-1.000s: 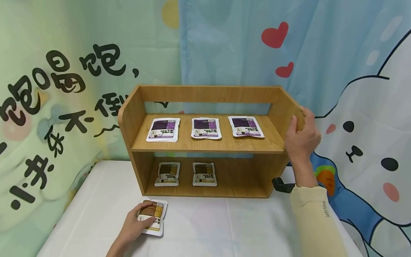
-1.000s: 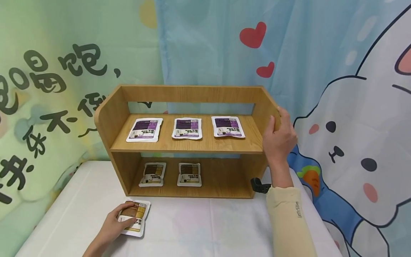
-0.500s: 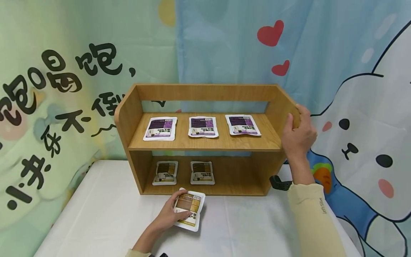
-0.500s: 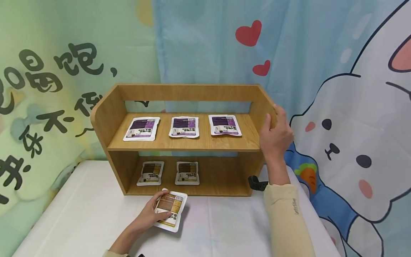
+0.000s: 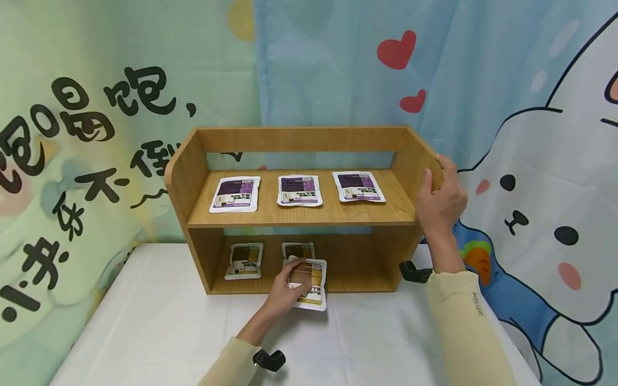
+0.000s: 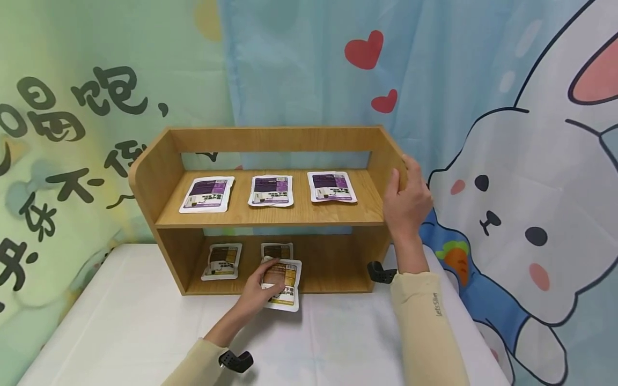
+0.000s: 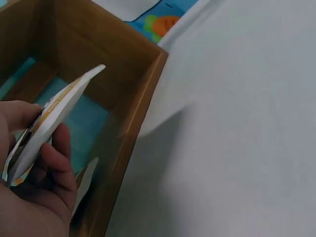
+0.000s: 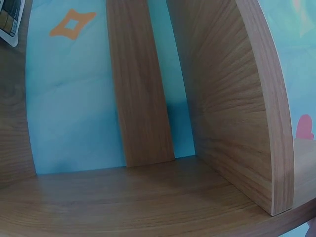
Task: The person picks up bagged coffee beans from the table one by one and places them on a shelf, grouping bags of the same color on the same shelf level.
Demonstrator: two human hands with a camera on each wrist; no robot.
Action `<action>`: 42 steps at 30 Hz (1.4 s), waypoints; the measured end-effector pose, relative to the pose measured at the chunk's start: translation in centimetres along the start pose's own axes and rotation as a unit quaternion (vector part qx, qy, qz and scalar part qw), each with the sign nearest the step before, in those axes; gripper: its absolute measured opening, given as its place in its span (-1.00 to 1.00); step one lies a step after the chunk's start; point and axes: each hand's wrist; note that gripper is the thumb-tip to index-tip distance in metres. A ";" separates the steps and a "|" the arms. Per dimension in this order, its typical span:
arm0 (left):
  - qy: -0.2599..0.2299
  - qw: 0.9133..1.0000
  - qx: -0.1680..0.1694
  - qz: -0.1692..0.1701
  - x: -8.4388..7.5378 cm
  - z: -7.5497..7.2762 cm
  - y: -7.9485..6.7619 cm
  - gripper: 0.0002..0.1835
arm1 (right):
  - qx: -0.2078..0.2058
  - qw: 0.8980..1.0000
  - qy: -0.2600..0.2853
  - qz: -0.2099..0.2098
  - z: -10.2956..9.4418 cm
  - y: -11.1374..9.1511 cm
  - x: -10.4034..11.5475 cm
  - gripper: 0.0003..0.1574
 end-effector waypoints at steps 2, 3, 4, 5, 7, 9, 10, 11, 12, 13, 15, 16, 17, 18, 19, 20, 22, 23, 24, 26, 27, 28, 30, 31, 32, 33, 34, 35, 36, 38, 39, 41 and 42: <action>0.009 1.000 0.006 0.003 0.0 0.5 0.9 -0.40 | 0.001 1.000 0.000 0.000 0.0 0.1 0.0 -0.57; 0.015 1.000 0.007 0.007 0.0 0.7 1.3 -0.41 | 0.000 1.000 0.001 0.001 0.1 0.1 0.1 -0.57; 0.016 1.000 0.007 0.007 0.0 0.9 1.8 -0.42 | 0.000 1.000 0.001 0.001 0.1 0.1 0.1 -0.56; 0.019 1.000 0.006 0.006 -0.1 1.2 2.2 -0.43 | -0.001 1.000 0.003 0.003 0.1 0.2 0.1 -0.57; 0.026 1.000 0.002 0.006 -0.1 1.9 3.1 -0.43 | 0.000 1.000 0.006 0.006 0.2 0.3 0.2 -0.57; 0.030 1.000 0.001 0.007 -0.1 2.5 3.9 -0.44 | 0.001 1.000 0.007 0.009 0.2 0.3 0.2 -0.56; 0.033 0.999 0.002 0.004 -0.1 2.9 4.3 -0.43 | 0.002 1.000 0.007 0.011 0.2 0.2 0.2 -0.56; 0.039 0.999 0.004 0.003 -0.1 3.3 4.6 -0.42 | 0.002 1.000 0.008 0.016 0.1 0.2 0.3 -0.56; 0.043 0.999 0.008 0.003 -0.1 3.6 5.0 -0.41 | 0.002 1.000 0.006 0.019 0.1 0.1 0.2 -0.56; 0.049 0.999 0.010 0.004 -0.1 3.9 5.4 -0.40 | 0.001 1.000 0.006 0.021 0.1 0.1 0.3 -0.56; 0.058 0.998 0.011 0.002 -0.1 4.3 6.0 -0.39 | 0.000 1.000 0.003 0.023 0.1 0.1 0.3 -0.57; 0.058 0.998 0.012 0.001 -0.2 4.5 6.3 -0.38 | 0.000 1.000 0.002 0.022 0.1 0.1 0.3 -0.56; 0.059 0.998 0.011 0.002 -0.2 4.7 6.6 -0.38 | 0.001 1.000 0.001 0.021 0.1 0.1 0.3 -0.56; 0.059 0.998 0.009 0.002 -0.2 4.8 6.9 -0.38 | 0.001 1.000 0.000 0.018 0.1 0.1 0.3 -0.56; 0.056 0.998 0.009 0.004 -0.1 4.9 7.3 -0.39 | 0.003 1.000 0.000 0.017 0.1 0.1 0.3 -0.56; 0.055 0.998 0.008 0.002 -0.1 5.0 7.6 -0.38 | 0.003 1.000 -0.001 0.015 0.1 0.1 0.3 -0.56; 0.048 0.999 0.009 -0.004 0.1 5.2 8.3 -0.38 | 0.003 1.000 0.000 0.012 0.1 0.1 0.3 -0.56; 0.044 0.999 0.009 -0.009 0.1 5.3 8.6 -0.38 | 0.001 1.000 0.001 0.011 0.1 0.1 0.4 -0.57; 0.038 0.999 0.011 -0.015 0.1 5.3 9.0 -0.37 | 0.000 1.000 0.002 0.011 0.1 0.0 0.4 -0.58; 0.021 1.000 0.011 -0.020 0.3 5.5 9.7 -0.37 | -0.002 1.000 0.002 0.011 0.0 0.0 0.3 -0.59; 0.011 1.000 0.012 -0.022 0.3 5.6 10.0 -0.37 | -0.002 1.000 0.002 0.013 -0.1 0.0 0.3 -0.59; 0.003 1.000 0.013 -0.025 0.2 5.7 10.3 -0.37 | -0.003 1.000 0.004 0.018 0.0 -0.1 0.3 -0.59; -0.006 1.000 0.017 -0.024 0.1 5.8 10.9 -0.39 | -0.002 1.000 0.001 0.022 0.1 -0.1 0.2 -0.58; -0.010 1.000 0.015 -0.023 0.0 5.9 11.2 -0.39 | -0.001 1.000 0.000 0.022 0.1 -0.1 0.2 -0.58; -0.014 1.000 0.017 -0.022 -0.2 6.0 11.6 -0.39 | 0.001 1.000 -0.001 0.022 0.1 0.0 0.2 -0.57; -0.013 1.000 0.017 -0.022 -0.5 6.1 12.0 -0.40 | 0.000 1.000 -0.001 0.022 0.1 0.0 0.2 -0.56; -0.013 1.000 0.018 -0.020 -0.7 6.3 12.4 -0.40 | -0.002 1.000 -0.001 0.022 0.1 0.1 0.2 -0.56; -0.014 1.000 0.018 -0.016 -0.8 6.4 12.8 -0.40 | -0.004 1.000 -0.002 0.024 0.0 0.2 0.1 -0.56; -0.014 1.000 0.015 -0.014 -0.8 6.5 13.2 -0.39 | -0.006 1.000 -0.003 0.026 0.0 0.2 0.1 -0.56; -0.012 1.000 0.010 -0.009 -0.8 6.6 13.8 -0.39 | -0.008 0.999 -0.004 0.034 0.0 0.2 0.1 -0.56; -0.007 1.000 0.005 -0.009 -0.8 6.7 14.0 -0.39 | -0.010 0.999 -0.002 0.036 0.0 0.2 0.2 -0.56; 0.000 1.000 -0.009 -0.012 -0.6 6.7 14.3 -0.38 | -0.007 0.999 0.000 0.036 0.2 0.1 0.3 -0.56; 0.005 1.000 -0.019 -0.015 -0.4 6.7 14.4 -0.38 | -0.004 0.999 0.003 0.033 0.3 0.0 0.4 -0.56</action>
Point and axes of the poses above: each hand's wrist, its own y-axis towards the middle knuckle, its own z-axis out of the palm, x = y × z, and after that the axes turned 13 degrees about x, right-handed
